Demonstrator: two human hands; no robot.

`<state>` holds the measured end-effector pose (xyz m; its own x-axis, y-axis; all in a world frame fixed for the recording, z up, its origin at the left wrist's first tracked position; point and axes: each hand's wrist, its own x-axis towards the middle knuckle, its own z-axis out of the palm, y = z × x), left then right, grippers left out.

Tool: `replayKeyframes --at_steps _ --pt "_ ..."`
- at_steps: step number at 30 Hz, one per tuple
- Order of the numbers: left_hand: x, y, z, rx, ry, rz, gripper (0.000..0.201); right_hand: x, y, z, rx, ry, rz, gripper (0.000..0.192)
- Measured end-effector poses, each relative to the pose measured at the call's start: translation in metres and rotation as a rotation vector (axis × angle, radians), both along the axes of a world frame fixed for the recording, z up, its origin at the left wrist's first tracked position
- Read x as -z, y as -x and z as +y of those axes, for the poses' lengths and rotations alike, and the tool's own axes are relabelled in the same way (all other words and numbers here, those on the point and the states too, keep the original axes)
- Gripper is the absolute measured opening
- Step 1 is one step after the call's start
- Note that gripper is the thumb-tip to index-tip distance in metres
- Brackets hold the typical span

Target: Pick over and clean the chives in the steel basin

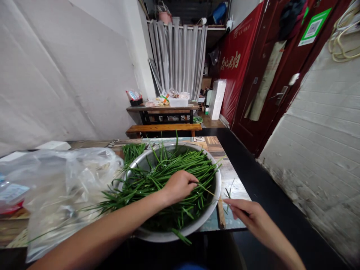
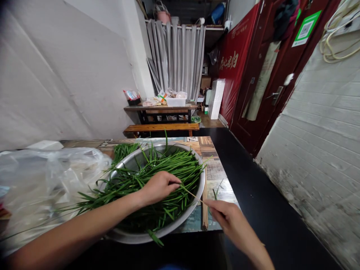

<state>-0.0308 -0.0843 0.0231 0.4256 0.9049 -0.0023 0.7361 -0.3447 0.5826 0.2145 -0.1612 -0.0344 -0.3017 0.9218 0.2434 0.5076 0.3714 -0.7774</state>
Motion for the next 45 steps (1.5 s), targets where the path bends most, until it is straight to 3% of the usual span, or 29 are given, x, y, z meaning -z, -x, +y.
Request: replayKeyframes --at_steps 3,4,6,8,9,13,18,21,24,27,29,31,39,45 --pt "-0.004 0.021 0.003 -0.115 -0.097 0.086 0.026 0.000 -0.046 -0.009 -0.005 0.104 -0.001 0.029" --pt "-0.005 0.024 0.001 -0.070 -0.088 0.098 0.026 0.002 -0.059 -0.010 0.022 0.126 0.028 0.028" --pt "-0.009 0.023 -0.003 0.138 -0.058 0.115 0.025 0.010 -0.073 -0.011 0.126 0.168 0.127 0.029" --pt "-0.013 0.016 -0.001 0.346 -0.088 0.137 0.025 0.018 -0.071 -0.009 0.249 0.198 0.272 0.033" --pt "-0.016 0.012 0.004 0.382 -0.134 0.149 0.026 0.021 -0.066 -0.008 0.288 0.206 0.341 0.034" --pt "-0.014 -0.003 0.046 0.161 -0.310 0.227 0.025 0.031 -0.035 0.001 0.311 0.235 0.533 0.036" --pt "0.017 -0.016 0.081 0.135 -0.253 0.299 0.020 0.037 -0.005 0.010 0.269 0.280 0.595 0.039" --pt "0.021 -0.021 0.078 0.087 -0.282 0.235 0.019 0.037 0.006 0.015 0.264 0.227 0.522 0.038" --pt "0.011 -0.022 0.069 0.023 -0.284 0.025 0.018 0.032 0.014 0.019 0.304 0.063 0.369 0.035" --pt "0.001 -0.023 0.057 -0.042 -0.069 -0.270 0.019 0.025 0.021 0.023 0.351 -0.100 0.211 0.033" --pt "-0.001 -0.025 0.050 -0.081 0.098 -0.431 0.019 0.021 0.026 0.025 0.356 -0.155 0.135 0.033" --pt "0.001 -0.027 0.045 -0.129 0.172 -0.530 0.019 0.018 0.030 0.027 0.346 -0.175 0.093 0.033" --pt "0.007 -0.023 0.043 -0.168 -0.113 -0.412 0.019 0.019 0.035 0.023 0.327 -0.175 0.067 0.034" --pt "0.010 -0.022 0.048 -0.190 0.217 -0.567 0.019 0.022 0.032 0.024 0.335 -0.197 0.081 0.033"
